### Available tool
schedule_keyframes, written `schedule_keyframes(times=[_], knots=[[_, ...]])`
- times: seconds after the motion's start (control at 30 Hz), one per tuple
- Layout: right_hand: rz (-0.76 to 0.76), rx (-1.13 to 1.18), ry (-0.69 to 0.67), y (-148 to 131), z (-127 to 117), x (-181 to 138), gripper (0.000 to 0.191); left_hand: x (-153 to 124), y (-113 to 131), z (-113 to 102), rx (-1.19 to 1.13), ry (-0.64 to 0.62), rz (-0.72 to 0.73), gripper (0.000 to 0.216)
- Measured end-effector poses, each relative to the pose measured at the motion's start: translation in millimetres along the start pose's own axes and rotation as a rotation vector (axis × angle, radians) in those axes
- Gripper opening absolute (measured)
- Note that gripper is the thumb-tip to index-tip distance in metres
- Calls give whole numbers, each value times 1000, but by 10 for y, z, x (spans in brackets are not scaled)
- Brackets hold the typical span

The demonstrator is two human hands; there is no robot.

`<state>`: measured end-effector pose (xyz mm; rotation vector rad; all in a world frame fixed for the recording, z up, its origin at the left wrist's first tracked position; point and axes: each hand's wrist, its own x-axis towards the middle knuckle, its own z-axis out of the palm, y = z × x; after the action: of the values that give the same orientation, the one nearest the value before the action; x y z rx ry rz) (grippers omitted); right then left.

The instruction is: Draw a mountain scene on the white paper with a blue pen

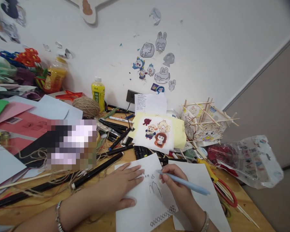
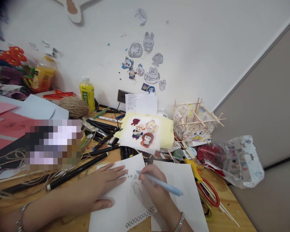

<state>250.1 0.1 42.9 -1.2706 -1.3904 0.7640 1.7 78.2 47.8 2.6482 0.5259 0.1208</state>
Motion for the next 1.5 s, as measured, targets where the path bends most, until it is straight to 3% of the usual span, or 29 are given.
schedule_keyframes(times=[0.4, 0.5, 0.6, 0.7, 0.9, 1.2, 1.5], knots=[[13, -151, -295, -5, 267, -29, 44, 38, 58, 104, -39, 21, 91, 64], [17, -158, -296, 10, 279, -9, 43, 31, 49, 73, -4, -11, 66, 60], [42, -134, -274, 3, 266, -1, 30, 14, 18, 44, 19, -28, 41, 58], [57, -70, -269, 8, 250, -14, 21, -8, -16, 35, 6, -47, 41, 74], [76, -139, -317, 28, 272, -64, 35, -15, -42, 49, -46, -31, 49, 93], [-4, -269, -351, 30, 291, -40, 34, 13, -29, -11, -29, -140, 37, 89], [-127, -330, -408, 36, 275, -44, 33, 31, 3, -49, -4, -162, 44, 86]])
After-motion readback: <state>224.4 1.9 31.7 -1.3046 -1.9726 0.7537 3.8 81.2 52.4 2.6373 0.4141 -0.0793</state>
